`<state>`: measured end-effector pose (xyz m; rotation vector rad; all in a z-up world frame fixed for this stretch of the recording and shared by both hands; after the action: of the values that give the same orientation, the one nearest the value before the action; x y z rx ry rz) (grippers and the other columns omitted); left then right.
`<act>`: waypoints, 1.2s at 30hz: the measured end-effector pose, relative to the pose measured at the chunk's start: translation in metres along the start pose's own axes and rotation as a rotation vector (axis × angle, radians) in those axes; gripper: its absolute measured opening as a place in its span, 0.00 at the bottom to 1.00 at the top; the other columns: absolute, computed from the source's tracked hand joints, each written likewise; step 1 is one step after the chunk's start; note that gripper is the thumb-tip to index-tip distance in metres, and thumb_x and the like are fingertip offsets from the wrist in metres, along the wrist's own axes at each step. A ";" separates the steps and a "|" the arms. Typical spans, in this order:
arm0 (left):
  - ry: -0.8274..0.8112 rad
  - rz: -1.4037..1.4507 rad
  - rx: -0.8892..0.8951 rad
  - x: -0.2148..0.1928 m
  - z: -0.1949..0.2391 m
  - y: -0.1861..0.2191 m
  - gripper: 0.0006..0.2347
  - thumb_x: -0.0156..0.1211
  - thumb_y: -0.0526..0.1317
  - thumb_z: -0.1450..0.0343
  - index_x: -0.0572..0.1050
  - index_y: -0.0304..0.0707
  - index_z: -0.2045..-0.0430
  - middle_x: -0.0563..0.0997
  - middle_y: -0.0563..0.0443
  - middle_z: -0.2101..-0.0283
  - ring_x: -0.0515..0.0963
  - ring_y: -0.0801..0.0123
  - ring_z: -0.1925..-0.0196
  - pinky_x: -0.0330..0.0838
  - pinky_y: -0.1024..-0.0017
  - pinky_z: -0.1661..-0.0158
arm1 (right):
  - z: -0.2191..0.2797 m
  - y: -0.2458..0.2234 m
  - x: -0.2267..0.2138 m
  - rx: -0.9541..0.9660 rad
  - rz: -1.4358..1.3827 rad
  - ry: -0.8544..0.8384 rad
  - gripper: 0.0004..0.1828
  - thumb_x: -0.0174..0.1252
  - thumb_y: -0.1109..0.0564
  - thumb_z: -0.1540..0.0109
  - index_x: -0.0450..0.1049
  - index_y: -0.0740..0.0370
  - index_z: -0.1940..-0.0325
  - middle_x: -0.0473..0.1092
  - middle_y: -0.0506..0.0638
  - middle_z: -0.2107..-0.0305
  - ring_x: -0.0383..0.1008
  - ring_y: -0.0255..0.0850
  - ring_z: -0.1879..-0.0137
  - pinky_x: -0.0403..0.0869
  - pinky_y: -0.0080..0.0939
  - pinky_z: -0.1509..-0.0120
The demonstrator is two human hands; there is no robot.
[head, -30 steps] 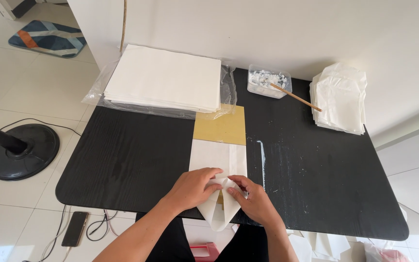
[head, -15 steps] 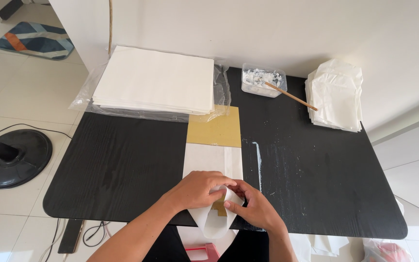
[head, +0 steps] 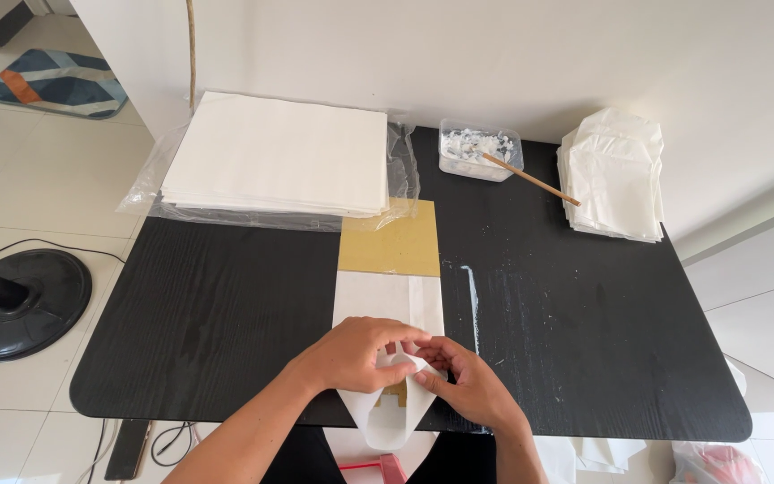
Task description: The person folds a white sheet of paper into a triangular shape on a black table. They then use a brush to apply a white paste from a container onto the folded paper, smoothing the edges and creases.
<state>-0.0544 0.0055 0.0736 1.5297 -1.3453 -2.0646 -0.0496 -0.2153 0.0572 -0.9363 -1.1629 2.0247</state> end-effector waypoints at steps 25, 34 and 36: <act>-0.005 0.022 -0.402 0.007 0.029 -0.025 0.25 0.52 0.43 0.24 0.55 0.53 0.29 0.82 0.55 0.54 0.80 0.61 0.57 0.71 0.64 0.57 | -0.010 0.013 0.011 0.007 0.184 0.216 0.17 0.57 0.50 0.35 0.79 0.50 0.43 0.82 0.41 0.62 0.77 0.32 0.58 0.75 0.32 0.52; 0.283 -0.435 -0.017 0.037 0.026 -0.063 0.08 0.66 0.38 0.29 0.76 0.37 0.59 0.73 0.46 0.55 0.78 0.56 0.62 0.74 0.61 0.61 | -0.011 0.029 0.014 -0.150 0.345 0.340 0.16 0.59 0.49 0.36 0.78 0.52 0.45 0.79 0.41 0.56 0.79 0.33 0.52 0.75 0.35 0.45; 0.304 -0.564 0.135 0.040 0.029 -0.063 0.09 0.60 0.37 0.26 0.81 0.35 0.56 0.73 0.43 0.46 0.75 0.53 0.49 0.70 0.57 0.55 | -0.011 0.034 0.016 -0.199 0.379 0.341 0.17 0.57 0.51 0.35 0.81 0.52 0.43 0.76 0.43 0.49 0.78 0.35 0.44 0.75 0.37 0.41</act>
<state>-0.0768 0.0294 -0.0001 2.3870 -1.0370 -1.9248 -0.0546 -0.2123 0.0183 -1.6349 -1.0678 1.9421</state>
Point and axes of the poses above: each hand's wrist, its own z-axis away from the middle knuckle, its own x-axis out of the palm, y = z × x, the point moved 1 cm from there along -z, towards the middle knuckle
